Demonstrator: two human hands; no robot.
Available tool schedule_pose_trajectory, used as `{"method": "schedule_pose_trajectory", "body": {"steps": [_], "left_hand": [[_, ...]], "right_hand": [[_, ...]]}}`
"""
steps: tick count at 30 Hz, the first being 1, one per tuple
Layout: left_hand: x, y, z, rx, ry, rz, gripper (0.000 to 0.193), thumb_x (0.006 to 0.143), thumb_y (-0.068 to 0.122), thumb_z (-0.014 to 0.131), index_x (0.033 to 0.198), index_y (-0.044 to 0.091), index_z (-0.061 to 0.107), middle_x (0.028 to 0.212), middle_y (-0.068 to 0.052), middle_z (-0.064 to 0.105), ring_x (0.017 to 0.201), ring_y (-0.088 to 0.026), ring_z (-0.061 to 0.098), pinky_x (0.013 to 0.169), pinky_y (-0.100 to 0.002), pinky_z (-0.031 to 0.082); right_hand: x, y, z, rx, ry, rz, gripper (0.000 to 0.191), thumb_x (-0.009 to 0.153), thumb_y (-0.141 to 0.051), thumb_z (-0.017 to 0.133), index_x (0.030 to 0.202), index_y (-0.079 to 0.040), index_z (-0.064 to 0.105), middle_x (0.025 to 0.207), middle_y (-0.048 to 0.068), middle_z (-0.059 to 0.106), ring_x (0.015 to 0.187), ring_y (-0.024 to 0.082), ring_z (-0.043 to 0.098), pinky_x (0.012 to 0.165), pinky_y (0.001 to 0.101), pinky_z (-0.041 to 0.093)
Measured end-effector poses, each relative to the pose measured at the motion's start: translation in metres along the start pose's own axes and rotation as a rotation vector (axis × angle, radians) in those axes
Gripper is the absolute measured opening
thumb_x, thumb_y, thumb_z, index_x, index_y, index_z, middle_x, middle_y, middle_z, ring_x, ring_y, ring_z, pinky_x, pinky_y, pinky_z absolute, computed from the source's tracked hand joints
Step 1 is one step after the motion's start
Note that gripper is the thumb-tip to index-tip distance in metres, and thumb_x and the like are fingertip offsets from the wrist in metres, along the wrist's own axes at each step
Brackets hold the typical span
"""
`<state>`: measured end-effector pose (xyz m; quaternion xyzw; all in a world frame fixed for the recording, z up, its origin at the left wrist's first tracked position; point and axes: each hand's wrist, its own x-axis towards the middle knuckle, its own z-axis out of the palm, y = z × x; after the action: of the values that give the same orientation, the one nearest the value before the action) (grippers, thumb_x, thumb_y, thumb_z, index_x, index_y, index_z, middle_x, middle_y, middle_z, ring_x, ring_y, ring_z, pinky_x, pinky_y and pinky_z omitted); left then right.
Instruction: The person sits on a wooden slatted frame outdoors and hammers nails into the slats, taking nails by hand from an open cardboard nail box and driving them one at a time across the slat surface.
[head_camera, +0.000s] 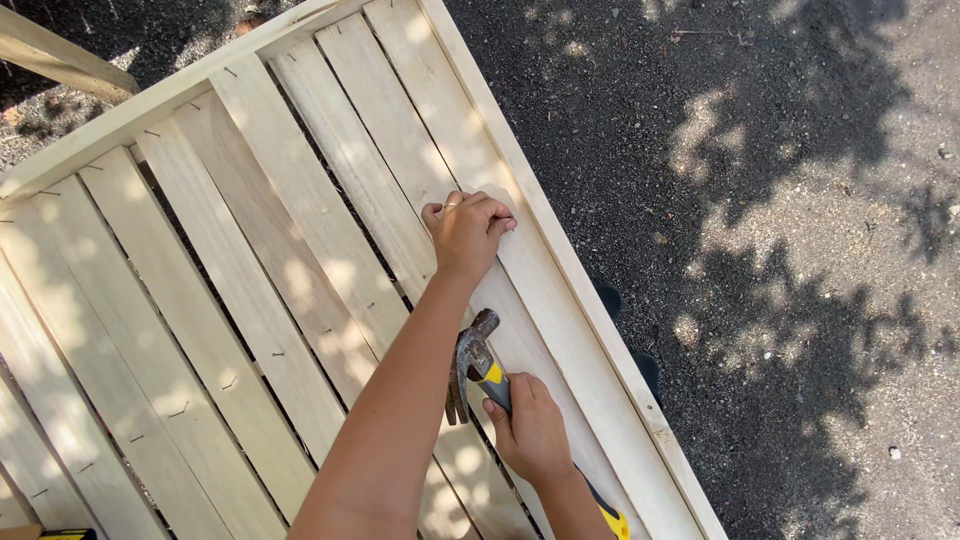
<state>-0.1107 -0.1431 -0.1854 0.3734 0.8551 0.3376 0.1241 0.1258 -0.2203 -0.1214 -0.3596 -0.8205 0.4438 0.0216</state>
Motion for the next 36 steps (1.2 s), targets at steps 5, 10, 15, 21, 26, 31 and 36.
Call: {"method": "schedule_pose_trajectory", "body": {"steps": [5,10,15,21,26,31,36], "left_hand": [[-0.003,-0.006,0.006,0.076,0.033,0.058,0.012,0.081,0.019,0.081,0.073,0.020,0.073,0.085,0.011,0.073,0.100,-0.017,0.061,0.105,-0.052,0.026],[-0.005,-0.005,0.008,0.071,0.043,0.054,0.014,0.082,0.016,0.081,0.074,0.021,0.071,0.085,0.012,0.072,0.097,-0.016,0.061,0.104,-0.053,0.027],[-0.006,-0.005,0.009,0.094,0.092,0.114,0.015,0.081,0.016,0.081,0.074,0.020,0.070,0.084,0.011,0.071,0.095,-0.017,0.062,0.103,-0.055,0.028],[-0.010,-0.006,0.011,0.113,0.112,0.237,0.012,0.085,0.022,0.082,0.081,0.019,0.071,0.089,0.008,0.069,0.097,-0.017,0.063,0.107,-0.058,0.028],[-0.015,-0.012,0.019,0.012,0.096,0.204,0.012,0.079,0.027,0.082,0.079,0.020,0.072,0.089,0.009,0.069,0.104,-0.019,0.064,0.115,-0.063,0.025],[-0.017,-0.023,0.026,-0.091,0.096,0.218,0.010,0.081,0.023,0.083,0.082,0.019,0.074,0.094,0.008,0.070,0.104,-0.019,0.063,0.120,-0.065,0.025],[-0.016,-0.022,0.026,-0.152,0.127,0.205,0.010,0.075,0.019,0.085,0.079,0.018,0.076,0.089,0.009,0.071,0.100,-0.019,0.063,0.120,-0.064,0.026]], "right_hand": [[-0.001,-0.001,-0.005,0.037,-0.037,0.061,0.028,0.092,-0.024,0.068,0.103,0.000,0.058,0.093,0.020,0.062,0.088,0.043,0.059,0.074,0.0505,0.048],[-0.001,0.000,-0.002,0.016,-0.014,-0.002,0.028,0.091,-0.023,0.068,0.102,0.001,0.056,0.092,0.021,0.061,0.087,0.044,0.058,0.075,0.0513,0.047],[-0.004,0.002,-0.001,0.034,-0.029,0.018,0.028,0.092,-0.023,0.068,0.101,0.000,0.056,0.092,0.021,0.061,0.087,0.044,0.058,0.074,0.0513,0.047],[-0.005,0.009,-0.007,0.062,-0.029,0.025,0.026,0.092,-0.023,0.066,0.103,-0.001,0.059,0.092,0.021,0.063,0.085,0.043,0.059,0.073,0.0507,0.048],[-0.013,0.009,-0.028,0.104,0.008,0.105,0.020,0.101,-0.023,0.059,0.095,-0.004,0.063,0.082,0.017,0.065,0.070,0.037,0.062,0.064,0.0453,0.049],[0.007,-0.006,-0.051,0.014,0.304,0.147,0.034,0.094,-0.029,0.069,0.104,0.002,0.058,0.062,0.010,0.063,0.050,0.022,0.062,0.049,0.0363,0.049],[0.069,-0.016,-0.071,-0.027,0.380,0.088,0.037,0.101,-0.022,0.062,0.126,0.002,0.051,0.067,0.016,0.066,0.053,0.033,0.069,0.051,0.0428,0.052]]}}
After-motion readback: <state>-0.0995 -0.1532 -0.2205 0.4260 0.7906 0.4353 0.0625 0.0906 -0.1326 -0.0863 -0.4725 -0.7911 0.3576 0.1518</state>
